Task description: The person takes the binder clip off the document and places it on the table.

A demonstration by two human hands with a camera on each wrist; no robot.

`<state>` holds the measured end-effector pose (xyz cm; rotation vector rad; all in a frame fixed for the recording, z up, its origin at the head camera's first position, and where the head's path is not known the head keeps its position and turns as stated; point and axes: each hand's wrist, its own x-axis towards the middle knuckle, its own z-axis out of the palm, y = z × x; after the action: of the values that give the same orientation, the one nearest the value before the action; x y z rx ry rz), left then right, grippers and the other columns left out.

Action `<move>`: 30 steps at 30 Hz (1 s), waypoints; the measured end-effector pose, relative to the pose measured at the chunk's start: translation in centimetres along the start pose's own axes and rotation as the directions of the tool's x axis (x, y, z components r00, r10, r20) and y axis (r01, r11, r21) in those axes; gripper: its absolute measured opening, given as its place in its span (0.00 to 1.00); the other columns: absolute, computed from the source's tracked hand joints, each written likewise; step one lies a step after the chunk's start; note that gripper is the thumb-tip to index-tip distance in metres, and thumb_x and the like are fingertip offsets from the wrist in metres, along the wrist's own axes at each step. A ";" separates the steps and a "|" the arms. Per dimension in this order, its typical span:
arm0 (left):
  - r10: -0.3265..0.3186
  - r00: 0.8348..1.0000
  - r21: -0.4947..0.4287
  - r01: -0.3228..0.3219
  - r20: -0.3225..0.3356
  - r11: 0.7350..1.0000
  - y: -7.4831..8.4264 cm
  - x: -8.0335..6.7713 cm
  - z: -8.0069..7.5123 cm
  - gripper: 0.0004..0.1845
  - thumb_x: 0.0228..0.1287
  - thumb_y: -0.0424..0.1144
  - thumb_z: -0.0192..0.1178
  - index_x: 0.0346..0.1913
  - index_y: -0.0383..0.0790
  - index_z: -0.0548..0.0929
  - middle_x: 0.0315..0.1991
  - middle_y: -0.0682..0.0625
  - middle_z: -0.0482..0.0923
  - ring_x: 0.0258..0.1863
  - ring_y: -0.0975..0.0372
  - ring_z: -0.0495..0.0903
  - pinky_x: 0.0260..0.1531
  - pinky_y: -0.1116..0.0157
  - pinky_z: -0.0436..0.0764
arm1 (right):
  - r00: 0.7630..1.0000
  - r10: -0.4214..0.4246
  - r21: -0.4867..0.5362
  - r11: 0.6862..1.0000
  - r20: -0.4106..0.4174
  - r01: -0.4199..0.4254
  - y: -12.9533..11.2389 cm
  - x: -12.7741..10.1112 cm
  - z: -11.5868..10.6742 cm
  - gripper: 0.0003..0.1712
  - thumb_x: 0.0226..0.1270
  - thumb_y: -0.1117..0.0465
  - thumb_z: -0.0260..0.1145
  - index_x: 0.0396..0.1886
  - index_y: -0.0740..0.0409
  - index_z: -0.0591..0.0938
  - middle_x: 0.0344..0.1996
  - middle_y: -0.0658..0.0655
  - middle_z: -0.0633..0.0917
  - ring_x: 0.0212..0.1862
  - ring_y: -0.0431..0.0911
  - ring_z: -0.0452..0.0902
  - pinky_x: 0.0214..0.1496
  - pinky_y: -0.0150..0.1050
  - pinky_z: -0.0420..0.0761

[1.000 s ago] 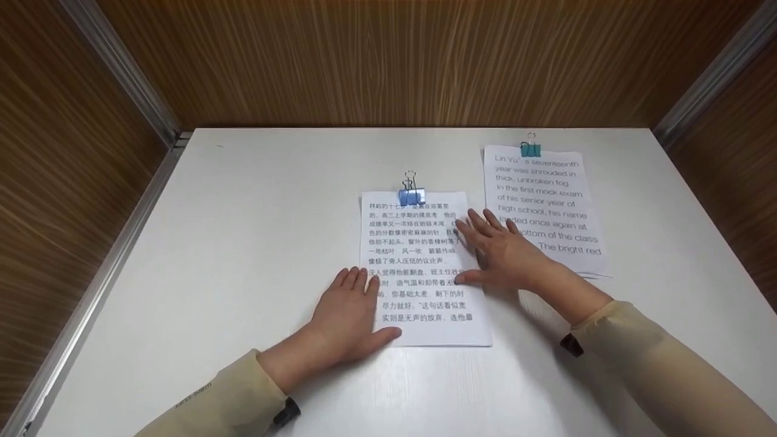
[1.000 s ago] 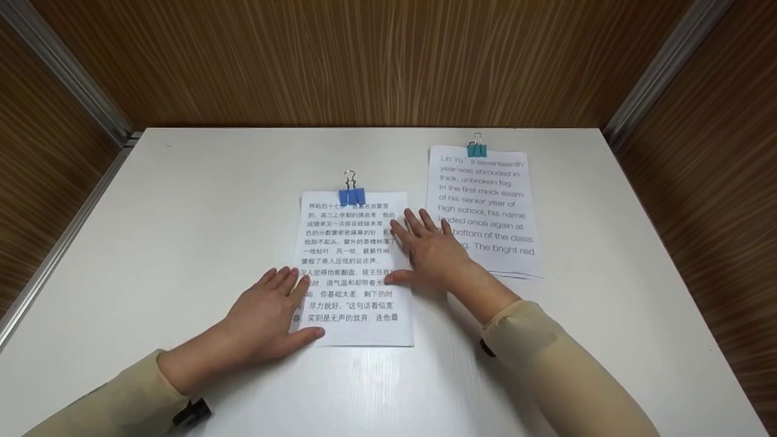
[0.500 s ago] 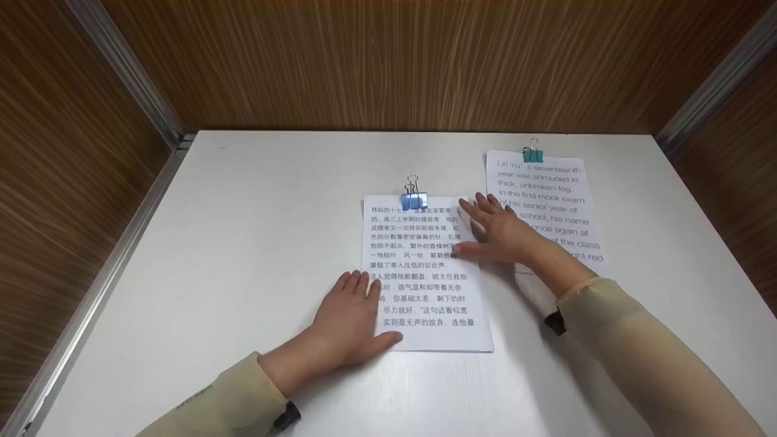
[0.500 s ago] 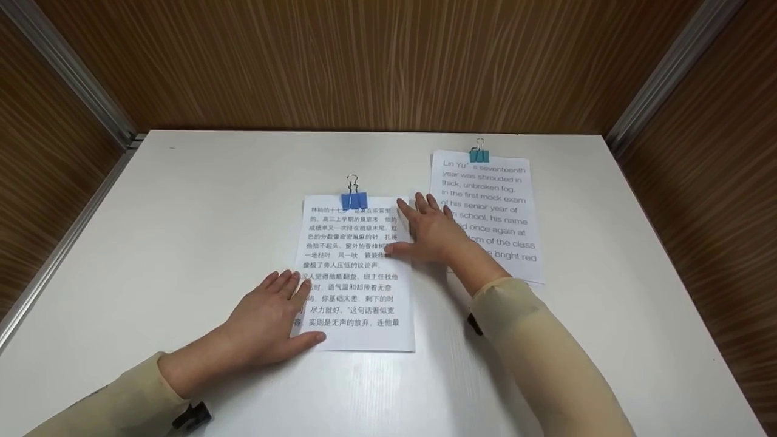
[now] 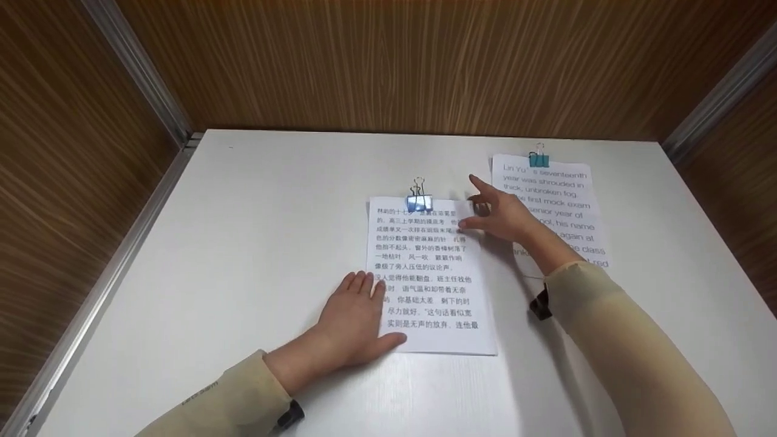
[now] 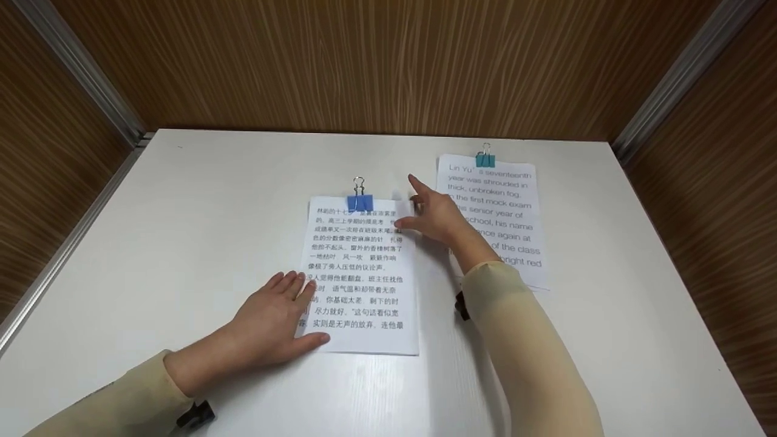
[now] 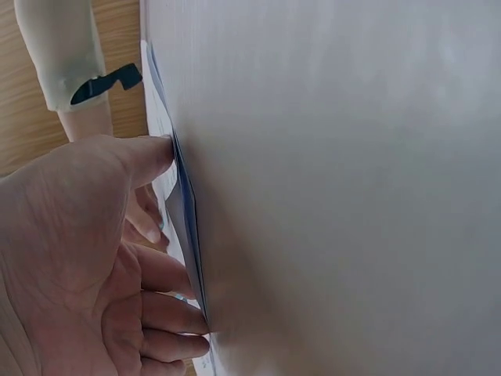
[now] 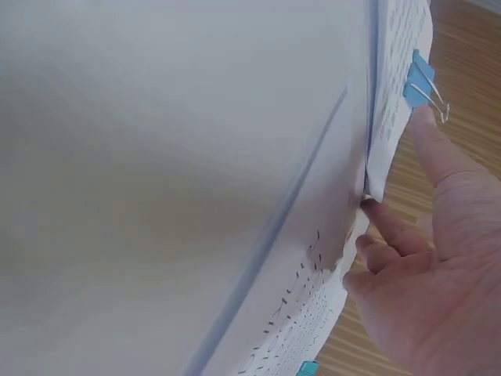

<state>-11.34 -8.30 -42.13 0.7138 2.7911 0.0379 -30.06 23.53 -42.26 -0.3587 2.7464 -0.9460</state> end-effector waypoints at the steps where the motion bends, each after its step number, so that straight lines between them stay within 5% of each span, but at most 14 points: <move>1: 0.001 1.000 0.000 -0.001 -0.003 1.000 0.0 0.0 0.0 0.55 0.73 0.75 0.48 0.79 0.26 0.64 0.78 0.27 0.61 0.81 0.40 0.58 0.81 0.46 0.54 | 1.000 0.002 0.016 1.000 -0.005 -0.002 0.0 0.1 0.0 0.64 0.64 0.49 0.81 0.89 0.47 0.51 0.69 0.66 0.80 0.71 0.63 0.71 0.79 0.59 0.62; 15: -0.002 1.000 -0.023 0.002 0.019 1.000 0.1 0.2 0.0 0.55 0.73 0.75 0.48 0.80 0.26 0.63 0.79 0.28 0.60 0.81 0.40 0.57 0.81 0.46 0.53 | 0.996 -0.038 0.149 0.988 0.075 0.027 -1.1 -0.5 -0.4 0.52 0.70 0.60 0.76 0.87 0.49 0.58 0.47 0.63 0.85 0.46 0.51 0.78 0.47 0.39 0.77; 24: 0.005 1.000 -0.009 -0.005 0.014 1.000 0.0 0.1 -0.1 0.56 0.73 0.75 0.47 0.79 0.26 0.64 0.78 0.27 0.60 0.81 0.40 0.57 0.81 0.46 0.53 | 0.996 0.024 0.378 0.924 0.083 -0.054 -1.1 -1.5 -0.5 0.52 0.75 0.65 0.70 0.86 0.24 0.56 0.63 0.63 0.83 0.59 0.52 0.82 0.56 0.40 0.81; 30: 0.008 1.000 -0.006 -0.008 0.012 1.000 0.0 0.1 -0.3 0.56 0.73 0.75 0.47 0.79 0.25 0.64 0.78 0.27 0.61 0.80 0.39 0.58 0.81 0.46 0.54 | 0.997 -0.007 0.374 0.927 0.071 -0.020 -0.8 -1.9 0.0 0.34 0.78 0.65 0.65 0.81 0.44 0.72 0.66 0.61 0.83 0.62 0.50 0.80 0.58 0.33 0.78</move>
<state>-11.52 -8.28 -41.89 0.7214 2.7759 0.0433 -28.14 23.51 -41.57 -0.3065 2.4264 -1.3932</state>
